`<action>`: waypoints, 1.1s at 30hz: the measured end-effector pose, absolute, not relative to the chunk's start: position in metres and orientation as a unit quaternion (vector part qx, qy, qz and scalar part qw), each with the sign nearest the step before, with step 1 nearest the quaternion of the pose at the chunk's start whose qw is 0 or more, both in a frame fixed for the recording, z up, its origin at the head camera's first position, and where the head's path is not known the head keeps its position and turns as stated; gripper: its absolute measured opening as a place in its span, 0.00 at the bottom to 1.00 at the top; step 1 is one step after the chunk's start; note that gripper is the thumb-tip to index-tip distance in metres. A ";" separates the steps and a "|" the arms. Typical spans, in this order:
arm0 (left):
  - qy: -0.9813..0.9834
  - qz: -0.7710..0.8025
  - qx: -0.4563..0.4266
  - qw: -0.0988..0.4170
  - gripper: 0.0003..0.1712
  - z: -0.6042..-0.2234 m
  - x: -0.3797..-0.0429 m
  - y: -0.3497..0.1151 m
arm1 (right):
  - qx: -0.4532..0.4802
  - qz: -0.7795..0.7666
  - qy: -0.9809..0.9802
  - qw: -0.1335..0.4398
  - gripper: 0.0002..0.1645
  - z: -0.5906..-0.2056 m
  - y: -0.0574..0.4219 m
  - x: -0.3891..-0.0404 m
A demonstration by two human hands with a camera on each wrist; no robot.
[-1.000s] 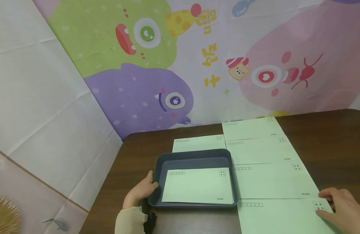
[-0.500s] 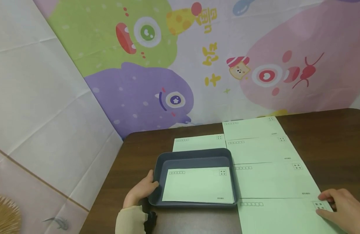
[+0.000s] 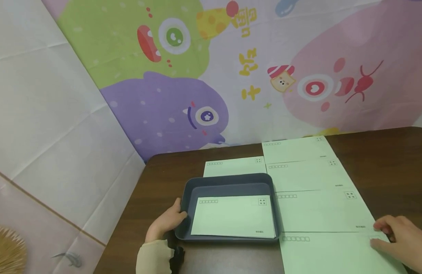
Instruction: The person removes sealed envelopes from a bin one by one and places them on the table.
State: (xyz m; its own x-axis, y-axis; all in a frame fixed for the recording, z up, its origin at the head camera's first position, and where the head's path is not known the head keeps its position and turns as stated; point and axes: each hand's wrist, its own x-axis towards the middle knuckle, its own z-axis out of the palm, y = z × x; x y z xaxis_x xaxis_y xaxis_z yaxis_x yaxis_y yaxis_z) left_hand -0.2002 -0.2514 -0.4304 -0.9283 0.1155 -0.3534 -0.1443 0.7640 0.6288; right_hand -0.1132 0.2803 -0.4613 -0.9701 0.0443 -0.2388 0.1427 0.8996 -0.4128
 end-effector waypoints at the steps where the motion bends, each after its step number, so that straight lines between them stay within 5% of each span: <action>1: 0.920 0.344 -0.006 0.189 0.40 -0.431 -0.200 -0.251 | 0.033 -0.218 0.970 0.099 0.30 -0.457 0.279 -0.115; 16: 0.920 0.342 -0.013 0.189 0.39 -0.428 -0.199 -0.250 | -0.123 -0.268 0.955 -0.013 0.14 -0.401 0.193 -0.146; 22: 0.920 0.342 -0.010 0.192 0.39 -0.430 -0.199 -0.251 | -0.147 -0.284 0.947 -0.014 0.10 -0.392 0.160 -0.159; 33: 0.920 0.340 -0.018 0.193 0.39 -0.431 -0.201 -0.251 | -0.193 -0.294 0.936 -0.030 0.14 -0.391 0.110 -0.175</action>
